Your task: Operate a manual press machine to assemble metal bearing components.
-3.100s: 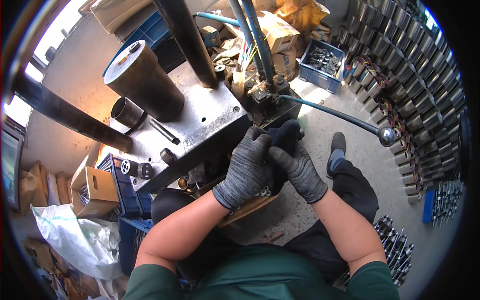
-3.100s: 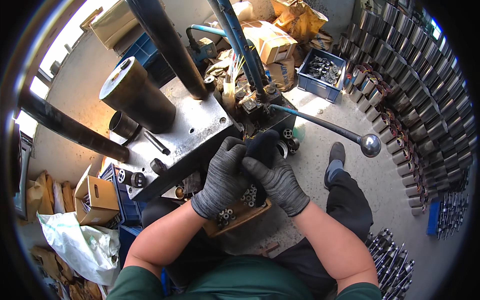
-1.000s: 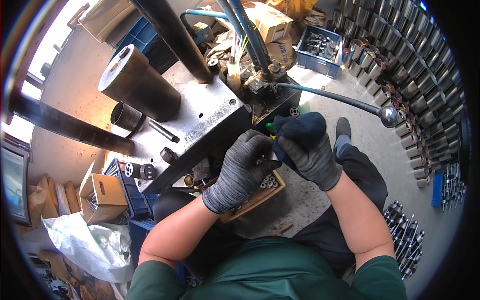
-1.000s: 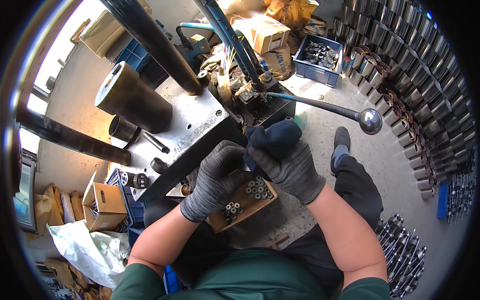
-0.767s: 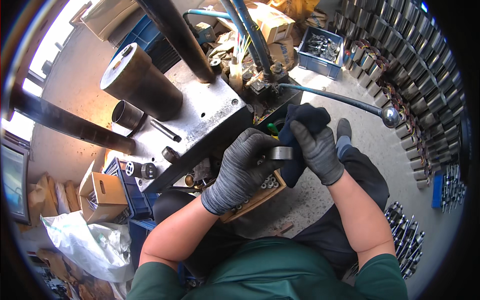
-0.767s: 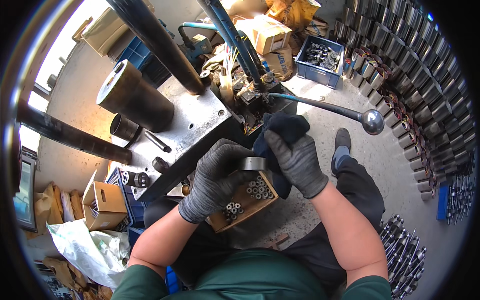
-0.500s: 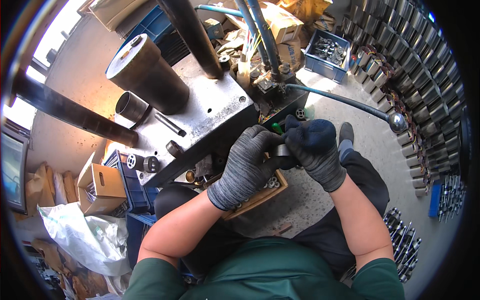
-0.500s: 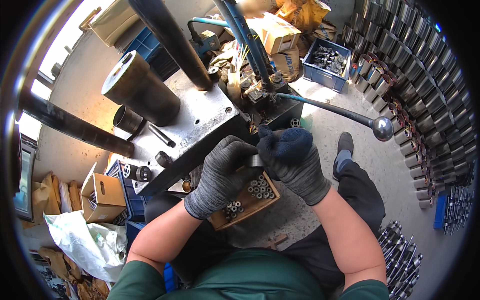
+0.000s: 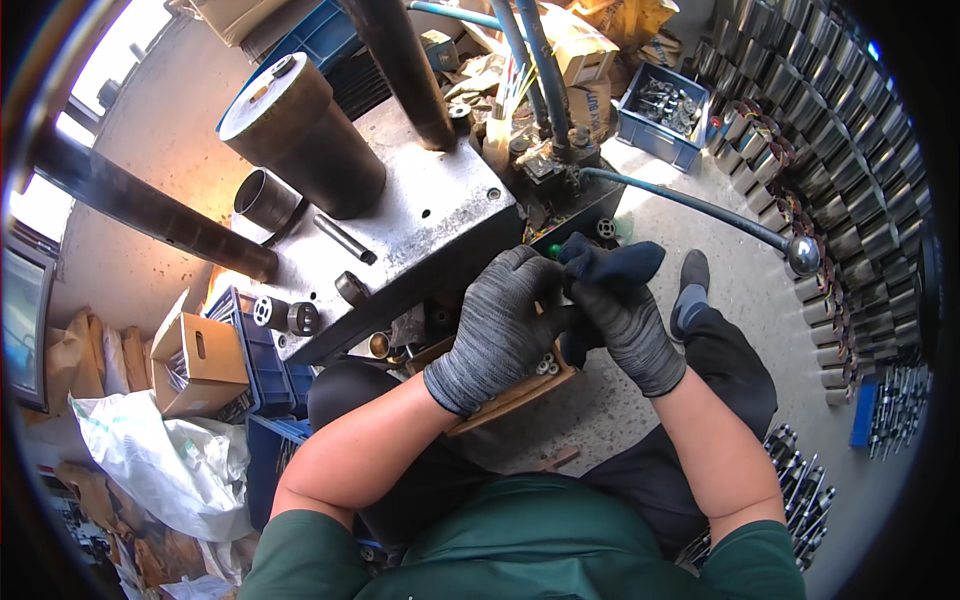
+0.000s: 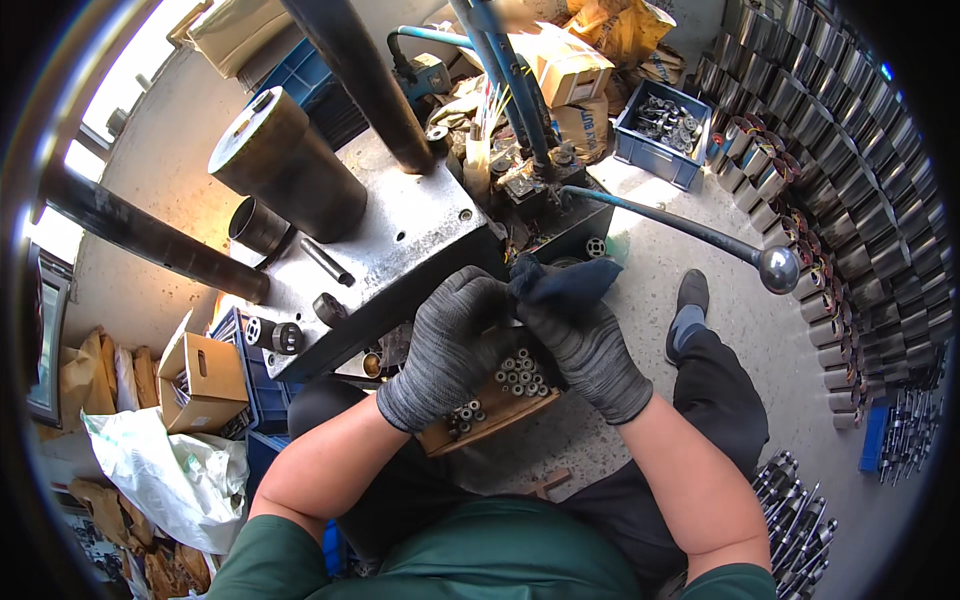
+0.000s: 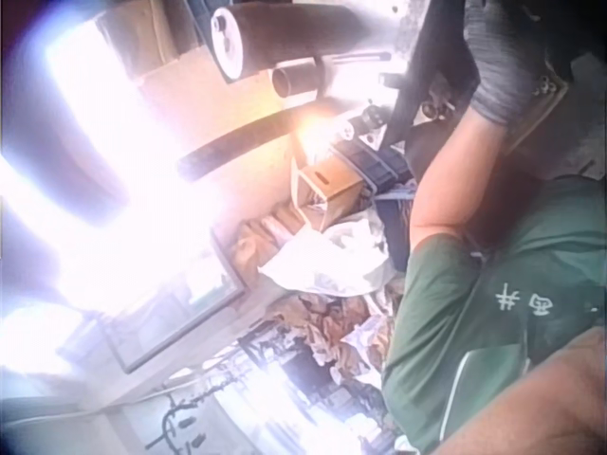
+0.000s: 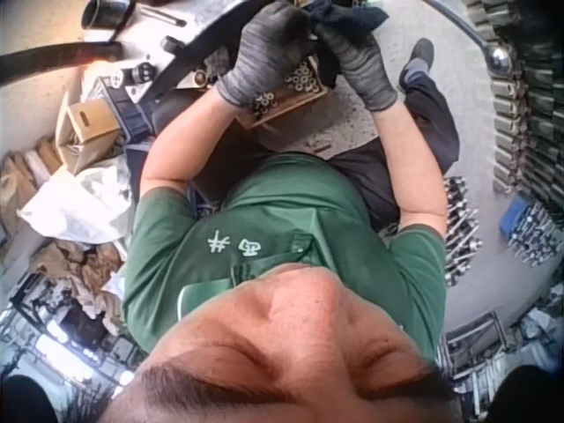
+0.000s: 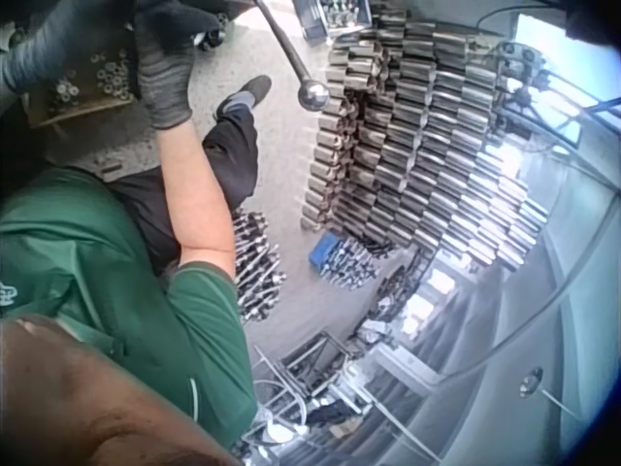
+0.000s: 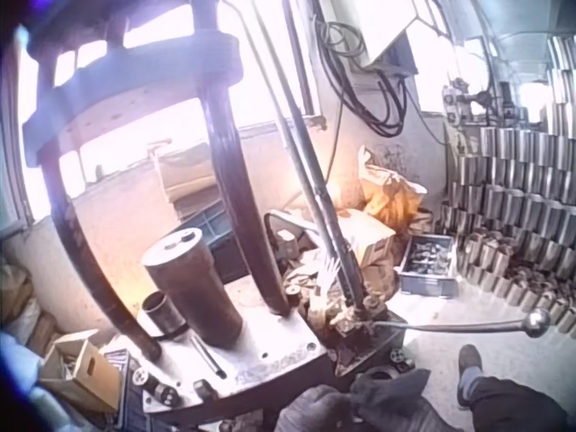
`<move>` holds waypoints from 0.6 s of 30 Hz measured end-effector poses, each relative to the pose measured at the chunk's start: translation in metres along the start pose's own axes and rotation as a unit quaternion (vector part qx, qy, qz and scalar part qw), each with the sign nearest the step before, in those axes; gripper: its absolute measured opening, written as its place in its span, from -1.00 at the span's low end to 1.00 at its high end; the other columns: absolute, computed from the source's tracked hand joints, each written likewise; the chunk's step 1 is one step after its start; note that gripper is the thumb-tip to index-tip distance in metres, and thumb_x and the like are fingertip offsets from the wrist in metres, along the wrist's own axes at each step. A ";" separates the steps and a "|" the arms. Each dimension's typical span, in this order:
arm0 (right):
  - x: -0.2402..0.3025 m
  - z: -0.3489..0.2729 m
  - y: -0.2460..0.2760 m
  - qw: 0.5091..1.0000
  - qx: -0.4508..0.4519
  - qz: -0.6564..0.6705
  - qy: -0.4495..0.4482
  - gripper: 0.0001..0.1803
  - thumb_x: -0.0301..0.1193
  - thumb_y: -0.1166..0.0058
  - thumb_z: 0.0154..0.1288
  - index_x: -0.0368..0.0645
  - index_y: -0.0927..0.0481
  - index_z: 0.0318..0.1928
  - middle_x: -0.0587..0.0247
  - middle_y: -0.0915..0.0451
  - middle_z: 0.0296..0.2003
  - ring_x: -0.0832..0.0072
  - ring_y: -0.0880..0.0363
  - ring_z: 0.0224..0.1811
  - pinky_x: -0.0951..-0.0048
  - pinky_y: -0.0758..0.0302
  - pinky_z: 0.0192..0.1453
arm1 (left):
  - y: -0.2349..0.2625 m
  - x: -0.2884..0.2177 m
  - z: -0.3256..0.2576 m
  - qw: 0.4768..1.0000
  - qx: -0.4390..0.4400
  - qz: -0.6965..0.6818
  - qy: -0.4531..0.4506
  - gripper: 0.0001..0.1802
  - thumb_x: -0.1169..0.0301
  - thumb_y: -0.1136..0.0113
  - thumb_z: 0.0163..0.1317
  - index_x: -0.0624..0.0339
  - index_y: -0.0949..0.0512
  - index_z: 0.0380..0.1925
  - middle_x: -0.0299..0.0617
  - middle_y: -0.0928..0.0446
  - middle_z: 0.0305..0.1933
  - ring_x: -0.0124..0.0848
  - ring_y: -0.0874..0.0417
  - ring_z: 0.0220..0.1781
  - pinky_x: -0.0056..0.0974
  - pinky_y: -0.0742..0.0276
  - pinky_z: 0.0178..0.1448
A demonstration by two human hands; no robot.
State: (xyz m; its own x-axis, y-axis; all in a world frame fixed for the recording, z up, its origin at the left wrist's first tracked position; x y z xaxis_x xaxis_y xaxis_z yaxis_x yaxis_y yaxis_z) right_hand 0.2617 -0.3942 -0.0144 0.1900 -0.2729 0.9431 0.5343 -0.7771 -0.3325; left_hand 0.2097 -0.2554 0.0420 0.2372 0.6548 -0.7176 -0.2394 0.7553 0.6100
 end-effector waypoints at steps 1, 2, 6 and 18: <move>0.003 -0.001 0.001 1.000 0.000 0.002 0.000 -0.50 -0.30 -0.35 0.42 -0.18 -0.54 0.28 0.31 -0.61 0.12 0.46 -0.58 0.17 0.37 -0.52 0.30 | -0.001 0.001 0.000 1.000 0.001 0.001 0.000 -0.60 0.49 -0.57 -0.08 0.19 -0.66 -0.18 -0.08 -0.57 -0.20 -0.16 -0.68 -0.15 -0.19 -0.63 -0.07; 0.002 -0.002 0.000 0.999 0.015 0.014 -0.028 -0.47 -0.22 -0.35 0.41 -0.16 -0.55 0.27 0.31 -0.62 0.10 0.47 -0.58 0.15 0.38 -0.52 0.27 | 0.003 -0.004 0.000 0.999 -0.030 0.008 -0.040 -0.61 0.48 -0.58 -0.07 0.18 -0.66 -0.19 -0.10 -0.57 -0.21 -0.17 -0.67 -0.17 -0.20 -0.63 -0.08; -0.002 -0.006 -0.002 0.994 0.029 0.074 -0.071 -0.38 -0.02 -0.35 0.36 -0.11 -0.56 0.27 0.34 -0.61 0.07 0.53 -0.56 0.11 0.41 -0.53 0.23 | 0.000 -0.003 -0.002 0.996 -0.051 -0.054 -0.047 -0.62 0.48 -0.59 -0.04 0.17 -0.66 -0.19 -0.14 -0.57 -0.22 -0.22 -0.68 -0.17 -0.22 -0.63 -0.06; 0.006 -0.002 -0.004 0.992 0.020 0.121 0.023 -0.12 0.16 -0.37 0.25 -0.09 -0.38 0.37 0.27 -0.52 0.19 0.39 -0.51 0.28 0.27 -0.44 0.44 | -0.005 0.010 -0.004 0.892 0.032 -0.432 0.132 -0.55 0.26 -0.51 0.26 0.30 -0.59 0.01 -0.15 -0.69 -0.04 -0.37 -0.72 -0.03 -0.25 -0.67 0.11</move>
State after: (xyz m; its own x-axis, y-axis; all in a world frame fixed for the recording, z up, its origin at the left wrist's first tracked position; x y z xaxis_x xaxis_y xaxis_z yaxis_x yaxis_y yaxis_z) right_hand 0.2593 -0.3939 -0.0070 0.2802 -0.4753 0.8340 0.5093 -0.6629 -0.5488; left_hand 0.2098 -0.2529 0.0309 0.0747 -0.1948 -0.9780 -0.0178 0.9803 -0.1966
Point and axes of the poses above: each hand's wrist, its own z-axis towards the middle knuckle, its own y-axis out of the back of the hand, x = y × z, the point moved 7 cm from there along z, towards the middle knuckle
